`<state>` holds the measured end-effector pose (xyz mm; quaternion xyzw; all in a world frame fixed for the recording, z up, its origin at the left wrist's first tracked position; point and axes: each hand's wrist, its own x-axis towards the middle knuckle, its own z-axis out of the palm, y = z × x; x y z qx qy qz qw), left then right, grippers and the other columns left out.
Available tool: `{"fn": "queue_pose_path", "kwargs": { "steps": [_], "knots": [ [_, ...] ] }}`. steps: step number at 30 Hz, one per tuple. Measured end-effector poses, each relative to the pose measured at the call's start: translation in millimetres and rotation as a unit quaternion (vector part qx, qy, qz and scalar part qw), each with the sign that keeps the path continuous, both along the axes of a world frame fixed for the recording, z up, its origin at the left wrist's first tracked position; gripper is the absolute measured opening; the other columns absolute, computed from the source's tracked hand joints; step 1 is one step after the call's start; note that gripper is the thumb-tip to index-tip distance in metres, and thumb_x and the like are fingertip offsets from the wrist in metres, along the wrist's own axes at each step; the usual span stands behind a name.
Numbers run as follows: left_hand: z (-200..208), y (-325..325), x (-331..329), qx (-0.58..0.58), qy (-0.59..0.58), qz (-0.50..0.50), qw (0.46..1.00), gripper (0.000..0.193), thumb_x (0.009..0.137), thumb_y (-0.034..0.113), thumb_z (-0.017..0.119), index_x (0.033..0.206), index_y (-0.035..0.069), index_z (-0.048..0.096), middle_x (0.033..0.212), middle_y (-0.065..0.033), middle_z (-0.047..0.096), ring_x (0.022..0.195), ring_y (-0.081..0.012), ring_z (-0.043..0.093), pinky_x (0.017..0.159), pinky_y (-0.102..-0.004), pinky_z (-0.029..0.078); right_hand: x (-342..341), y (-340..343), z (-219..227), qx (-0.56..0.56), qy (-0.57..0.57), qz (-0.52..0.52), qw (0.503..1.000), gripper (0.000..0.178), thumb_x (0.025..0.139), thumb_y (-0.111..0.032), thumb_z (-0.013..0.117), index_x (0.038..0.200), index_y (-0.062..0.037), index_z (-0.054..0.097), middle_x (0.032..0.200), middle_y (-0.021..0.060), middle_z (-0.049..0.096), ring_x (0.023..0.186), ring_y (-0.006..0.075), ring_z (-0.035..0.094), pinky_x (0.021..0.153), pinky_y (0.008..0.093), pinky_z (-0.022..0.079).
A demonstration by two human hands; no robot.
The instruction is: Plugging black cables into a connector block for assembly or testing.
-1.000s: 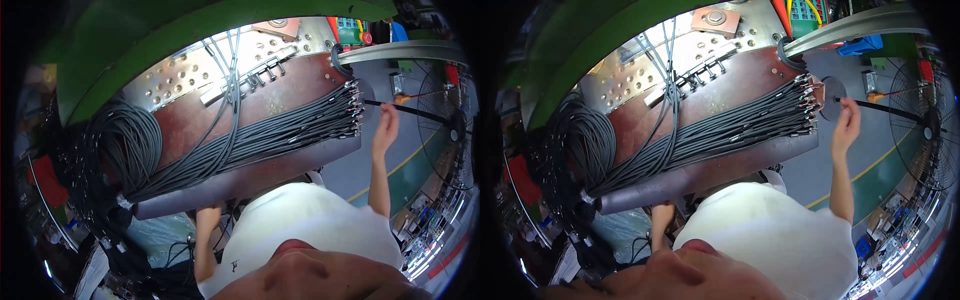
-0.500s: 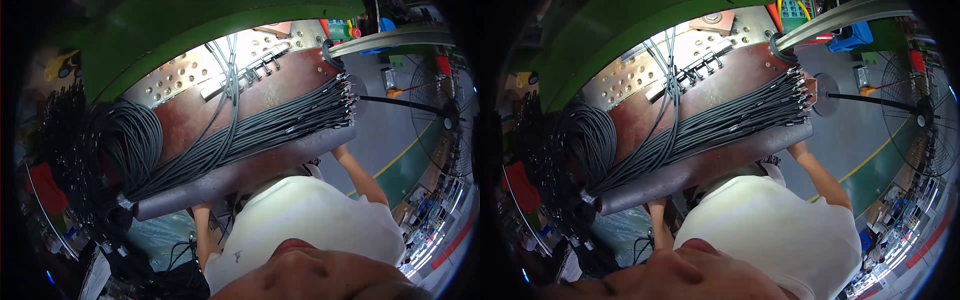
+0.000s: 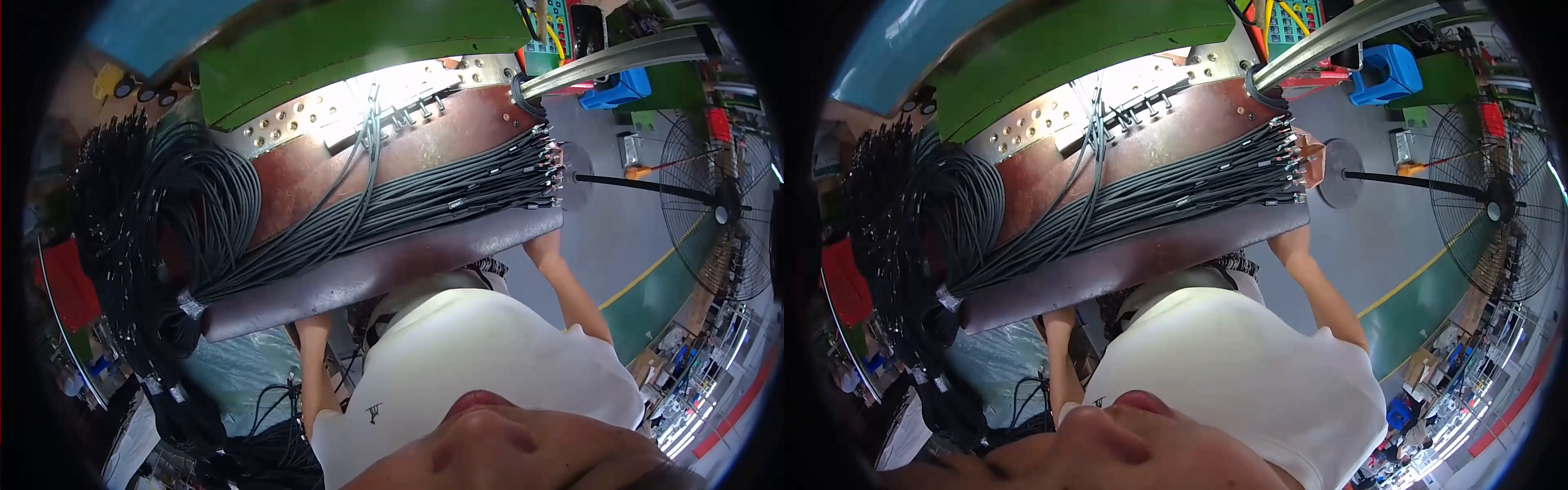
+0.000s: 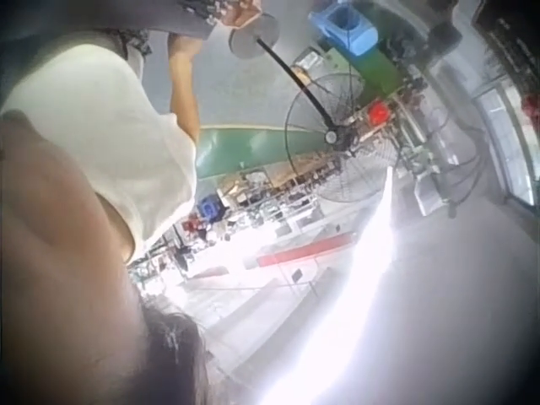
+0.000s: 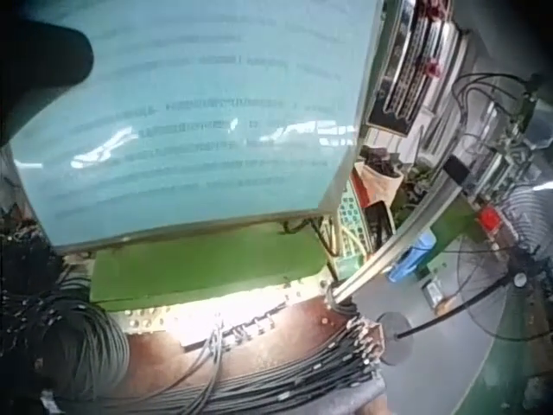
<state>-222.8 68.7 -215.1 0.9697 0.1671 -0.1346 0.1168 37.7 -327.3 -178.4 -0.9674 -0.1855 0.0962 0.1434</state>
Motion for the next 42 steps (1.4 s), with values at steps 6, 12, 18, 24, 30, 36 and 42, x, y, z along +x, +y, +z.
{"fn": "queue_pose_path", "kwargs": {
  "steps": [6,12,18,24,30,36,42],
  "knots": [
    [143,-40,101,-0.519,0.073,-0.135,0.841,0.042,0.085,0.028,0.06,0.117,0.001,0.057,0.118,-0.0178,0.059,0.107,-0.0344,0.057,0.093,-0.0415,0.043,35,50,151,0.008,0.375,0.18,0.909,0.014,0.079,-0.016,0.067,0.088,-0.0046,0.066,0.083,0.0104,0.067,0.08,0.0308,0.064,0.072,0.0379,0.05],
    [162,-109,206,-0.341,-0.302,-0.296,0.839,0.07,0.076,0.034,0.07,0.132,0.004,0.042,0.142,-0.0158,0.035,0.126,-0.034,0.039,0.101,-0.0467,0.036,134,190,114,0.052,-0.277,0.393,0.875,0.053,0.08,-0.044,0.062,0.114,-0.0043,0.056,0.117,0.0168,0.056,0.112,0.0336,0.048,0.096,0.0433,0.039],
    [164,-31,158,0.027,-0.141,-0.112,0.983,0.1,0.058,0.048,0.077,0.134,-0.001,0.036,0.14,-0.0228,0.034,0.131,-0.0405,0.03,0.107,-0.0459,0.027,153,179,75,0.08,-0.265,0.431,0.859,0.064,0.08,-0.058,0.056,0.112,-0.0026,0.059,0.112,0.0172,0.059,0.1,0.0339,0.057,0.087,0.0413,0.046],
    [176,44,130,0.028,-0.102,-0.153,0.982,0.049,0.072,0.0,0.068,0.119,0.006,0.058,0.121,-0.0136,0.055,0.105,-0.0292,0.054,0.083,-0.0364,0.046,186,167,92,0.152,-0.144,0.278,0.937,0.035,0.083,-0.04,0.059,0.074,-0.0062,0.065,0.063,0.0124,0.06,0.057,0.0292,0.059,0.056,0.0382,0.047],
    [174,53,122,-0.143,-0.259,0.07,0.953,0.024,0.08,-0.004,0.061,0.104,-0.001,0.064,0.091,-0.014,0.066,0.082,-0.0209,0.065,0.075,-0.028,0.049,128,65,140,0.238,-0.321,0.271,0.876,0.028,0.072,-0.03,0.072,0.088,-0.0081,0.067,0.08,0.0066,0.064,0.068,0.0222,0.062,0.06,0.0317,0.05],
    [181,64,135,-0.446,-0.277,0.177,0.832,0.022,0.076,-0.011,0.06,0.096,-0.001,0.062,0.095,-0.0054,0.059,0.09,-0.0127,0.054,0.086,-0.0216,0.039,92,-55,61,-0.05,-0.298,-0.051,0.952,0.018,0.087,-0.018,0.056,0.093,-0.0044,0.065,0.085,0.0108,0.065,0.074,0.0289,0.062,0.065,0.0316,0.05],
    [193,-26,213,-0.264,-0.025,-0.123,0.956,0.033,0.082,0.027,0.065,0.094,-0.002,0.056,0.086,-0.0208,0.063,0.08,-0.0341,0.063,0.07,-0.0388,0.047,16,25,89,0.211,-0.193,0.245,0.926,0.021,0.075,-0.016,0.068,0.095,-0.0109,0.065,0.096,0.0054,0.062,0.084,0.0229,0.061,0.071,0.035,0.049]
  ]
}}
